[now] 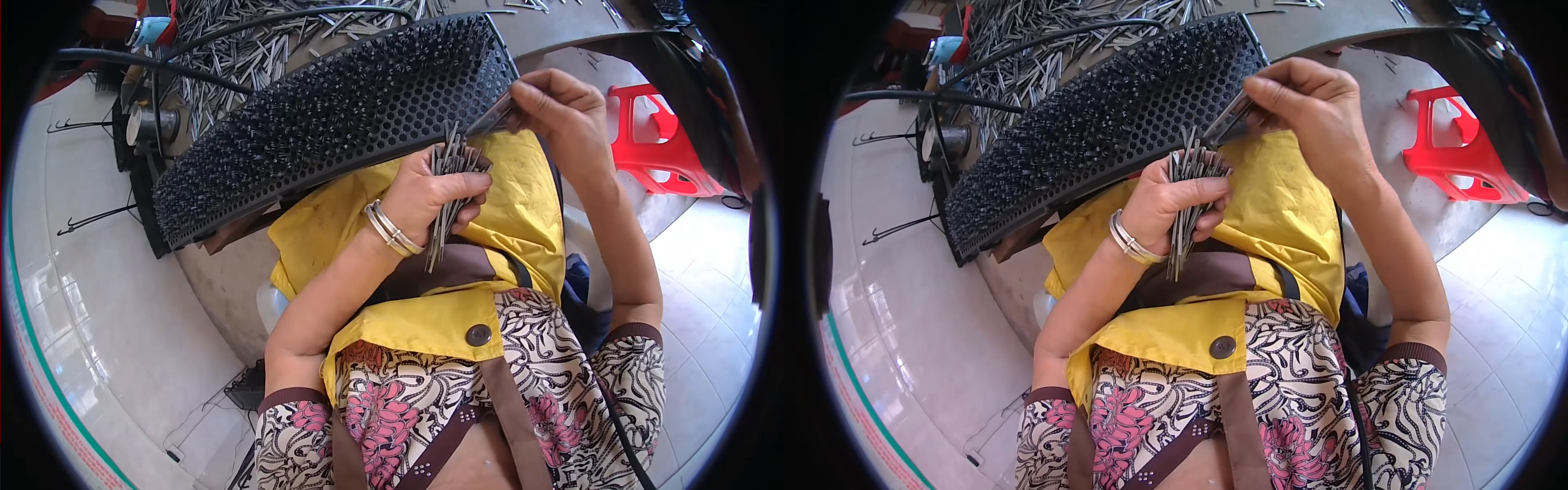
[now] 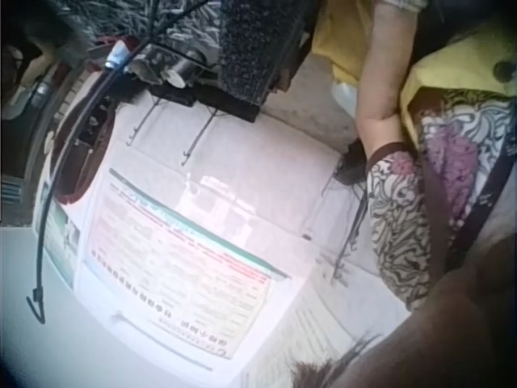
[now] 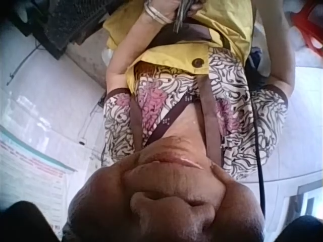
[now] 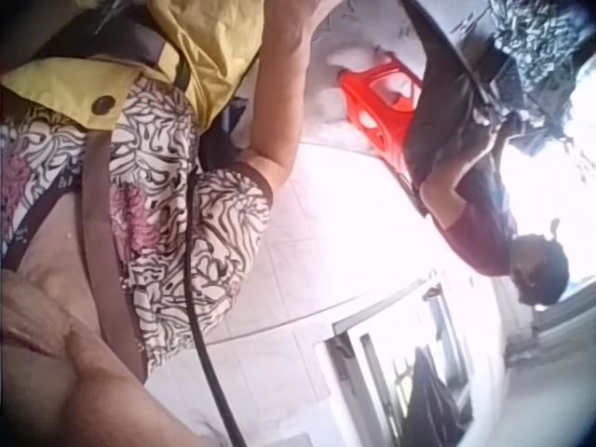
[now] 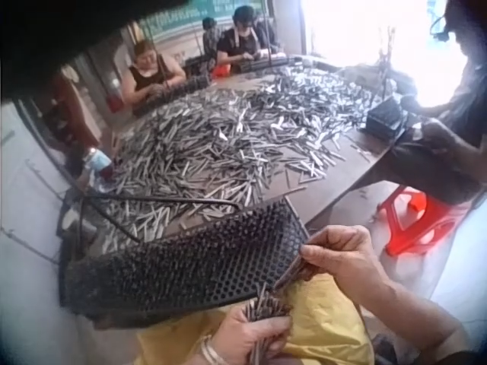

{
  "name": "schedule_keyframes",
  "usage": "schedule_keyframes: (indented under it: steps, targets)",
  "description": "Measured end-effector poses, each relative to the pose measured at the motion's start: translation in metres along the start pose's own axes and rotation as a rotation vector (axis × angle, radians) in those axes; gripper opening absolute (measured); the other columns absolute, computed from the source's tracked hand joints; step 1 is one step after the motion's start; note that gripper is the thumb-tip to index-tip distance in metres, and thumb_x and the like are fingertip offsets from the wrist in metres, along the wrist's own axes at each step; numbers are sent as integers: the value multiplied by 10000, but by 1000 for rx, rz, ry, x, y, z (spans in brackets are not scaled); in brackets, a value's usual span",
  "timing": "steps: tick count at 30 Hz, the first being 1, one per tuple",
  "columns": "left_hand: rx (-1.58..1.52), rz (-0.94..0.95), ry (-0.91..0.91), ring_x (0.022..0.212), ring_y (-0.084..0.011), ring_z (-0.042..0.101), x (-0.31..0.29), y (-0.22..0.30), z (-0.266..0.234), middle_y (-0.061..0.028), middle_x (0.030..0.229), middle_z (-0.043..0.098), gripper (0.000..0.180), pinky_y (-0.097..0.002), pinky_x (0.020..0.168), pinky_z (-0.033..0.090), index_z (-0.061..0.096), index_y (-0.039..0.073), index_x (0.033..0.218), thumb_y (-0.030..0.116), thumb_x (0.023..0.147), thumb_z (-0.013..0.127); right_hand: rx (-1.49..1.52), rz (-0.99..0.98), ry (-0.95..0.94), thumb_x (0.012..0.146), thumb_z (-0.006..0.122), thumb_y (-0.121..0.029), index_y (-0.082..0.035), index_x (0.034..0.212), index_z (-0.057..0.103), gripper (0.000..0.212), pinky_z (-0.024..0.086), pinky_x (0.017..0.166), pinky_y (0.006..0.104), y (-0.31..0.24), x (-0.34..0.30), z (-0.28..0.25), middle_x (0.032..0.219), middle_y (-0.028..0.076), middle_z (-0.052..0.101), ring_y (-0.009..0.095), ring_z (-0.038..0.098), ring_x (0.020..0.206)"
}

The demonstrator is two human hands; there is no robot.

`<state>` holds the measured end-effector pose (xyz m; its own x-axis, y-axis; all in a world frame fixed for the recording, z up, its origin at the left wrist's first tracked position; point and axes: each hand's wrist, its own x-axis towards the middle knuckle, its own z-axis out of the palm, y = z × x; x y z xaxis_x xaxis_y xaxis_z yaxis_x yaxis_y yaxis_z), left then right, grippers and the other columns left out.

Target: Sorting and inserting small metal pins into a rubberized grid mat on an assembly table.

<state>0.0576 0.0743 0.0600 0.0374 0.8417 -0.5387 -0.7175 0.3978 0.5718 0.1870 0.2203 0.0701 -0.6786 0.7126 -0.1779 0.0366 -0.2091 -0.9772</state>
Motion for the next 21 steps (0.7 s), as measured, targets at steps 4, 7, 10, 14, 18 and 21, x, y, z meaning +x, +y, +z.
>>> schedule_keyframes:
  steps: [4, 7, 10, 14, 18, 21]
  targets:
    - [-50, 4, -33, 450, -136, 496, 3, -5, -7, -85, 660, 561, 119, -238, 355, 360, 559, 31, 897, 41, 788, 606, 84, -178, 173, 828, 586, -63, 42, 903, 610, 131, 493, 620, 221, 4, 25, -23, 781, 82, 620, 123, 594, 652]
    - [-62, -4, -60, 462, -134, 489, 3, -9, -10, -93, 680, 560, 134, -243, 363, 367, 554, 20, 926, 41, 798, 590, -89, -376, 223, 814, 601, -50, 41, 916, 624, 139, 489, 639, 214, 6, 43, -34, 788, 81, 634, 120, 605, 684]
    - [-71, -17, -73, 469, -132, 483, 4, -8, -9, -96, 685, 555, 148, -246, 371, 371, 547, 14, 943, 44, 802, 584, -241, -458, 249, 809, 594, -20, 38, 898, 633, 113, 485, 648, 207, 7, 51, -33, 782, 58, 639, 99, 599, 687]
    - [-79, -20, -63, 470, -136, 484, 3, -9, -8, -97, 685, 554, 154, -246, 376, 370, 547, 17, 948, 45, 802, 587, -357, -568, 191, 799, 587, 7, 32, 885, 635, 101, 483, 653, 199, 8, 55, -28, 788, 34, 643, 79, 589, 683]
    - [-90, -31, -60, 470, -139, 484, 5, -8, -7, -99, 683, 551, 157, -246, 379, 368, 547, 19, 952, 46, 803, 587, -525, -689, 110, 788, 566, 47, 33, 865, 624, 97, 480, 693, 204, 8, 54, -29, 822, 38, 646, 86, 594, 732]
    - [-100, -41, -58, 469, -138, 482, 5, -8, -9, -99, 682, 548, 158, -246, 378, 367, 546, 20, 953, 45, 802, 587, -580, -745, 52, 776, 557, 70, 42, 852, 614, 99, 479, 725, 214, 7, 52, -29, 846, 60, 646, 113, 605, 770]
